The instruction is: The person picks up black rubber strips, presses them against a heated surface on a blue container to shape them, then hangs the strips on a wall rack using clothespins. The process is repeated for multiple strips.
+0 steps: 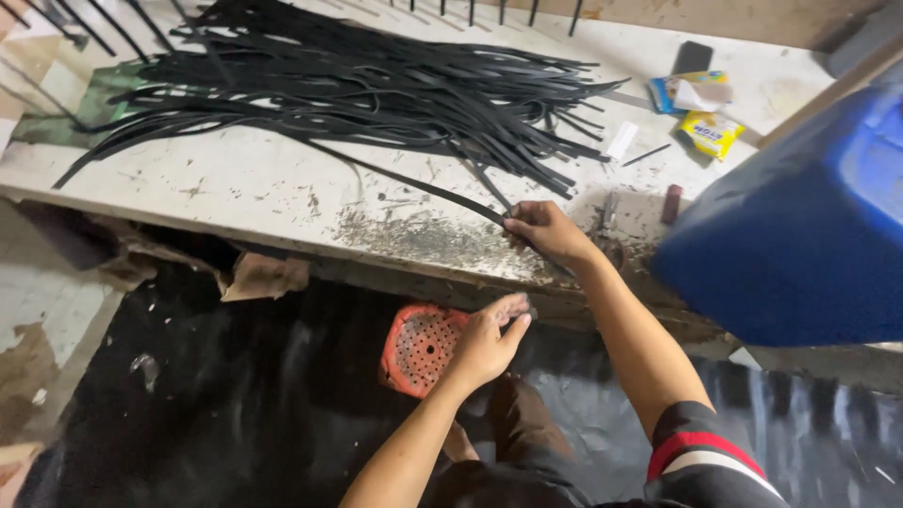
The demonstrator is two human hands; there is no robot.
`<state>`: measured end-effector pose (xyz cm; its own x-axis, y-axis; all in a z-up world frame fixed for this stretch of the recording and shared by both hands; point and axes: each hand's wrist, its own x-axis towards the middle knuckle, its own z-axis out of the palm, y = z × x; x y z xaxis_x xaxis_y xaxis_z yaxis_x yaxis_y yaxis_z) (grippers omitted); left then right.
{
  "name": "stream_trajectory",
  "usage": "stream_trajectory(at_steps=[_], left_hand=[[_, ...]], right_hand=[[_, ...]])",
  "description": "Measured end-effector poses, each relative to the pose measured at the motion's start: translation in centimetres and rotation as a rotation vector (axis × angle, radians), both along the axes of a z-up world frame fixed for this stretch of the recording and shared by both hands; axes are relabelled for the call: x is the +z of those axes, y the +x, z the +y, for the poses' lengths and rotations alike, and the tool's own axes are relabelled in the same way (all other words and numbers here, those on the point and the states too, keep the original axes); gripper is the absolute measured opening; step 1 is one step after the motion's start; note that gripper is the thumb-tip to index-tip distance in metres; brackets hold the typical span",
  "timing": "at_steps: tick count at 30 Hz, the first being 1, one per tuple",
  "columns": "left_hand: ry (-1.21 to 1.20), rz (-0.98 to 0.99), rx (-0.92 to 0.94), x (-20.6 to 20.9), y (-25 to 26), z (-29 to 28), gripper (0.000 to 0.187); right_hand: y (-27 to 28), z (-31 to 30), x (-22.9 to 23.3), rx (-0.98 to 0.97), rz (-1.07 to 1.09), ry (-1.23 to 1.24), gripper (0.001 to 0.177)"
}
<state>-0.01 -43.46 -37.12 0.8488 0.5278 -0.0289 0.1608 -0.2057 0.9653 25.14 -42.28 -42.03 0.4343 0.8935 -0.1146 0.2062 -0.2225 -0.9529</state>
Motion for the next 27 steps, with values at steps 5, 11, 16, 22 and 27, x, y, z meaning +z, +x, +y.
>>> stream_trajectory(at_steps=[5, 11, 16, 22, 27], left_hand=[[-0.081, -0.07, 0.116, 1.6, 5.4, -0.3, 0.052], [-0.11, -0.152, 0.129, 2.1, 12.5, -1.4, 0.031], [-0.198, -0.303, 0.175, 7.0, 17.0, -1.6, 0.01], [-0.302, -0.515, 0.341, 10.2, 21.3, -1.9, 0.013], [-0.317, -0.61, 0.254, 9.7, 24.3, -3.0, 0.015]], right_hand=[[-1.0, -1.7, 9.5, -0.025, 0.305, 0.169, 0.008], [2.5, -2.7, 12.3, 0.005, 0.46, 0.309, 0.009], [8.2, -8.7, 15.8, -0.038, 0.289, 0.263, 0.018], [11.5, -16.8, 14.5, -0.096, 0.111, 0.266, 0.015], [12.8, -19.5, 13.6, -0.148, 0.269, 0.433, 0.005]])
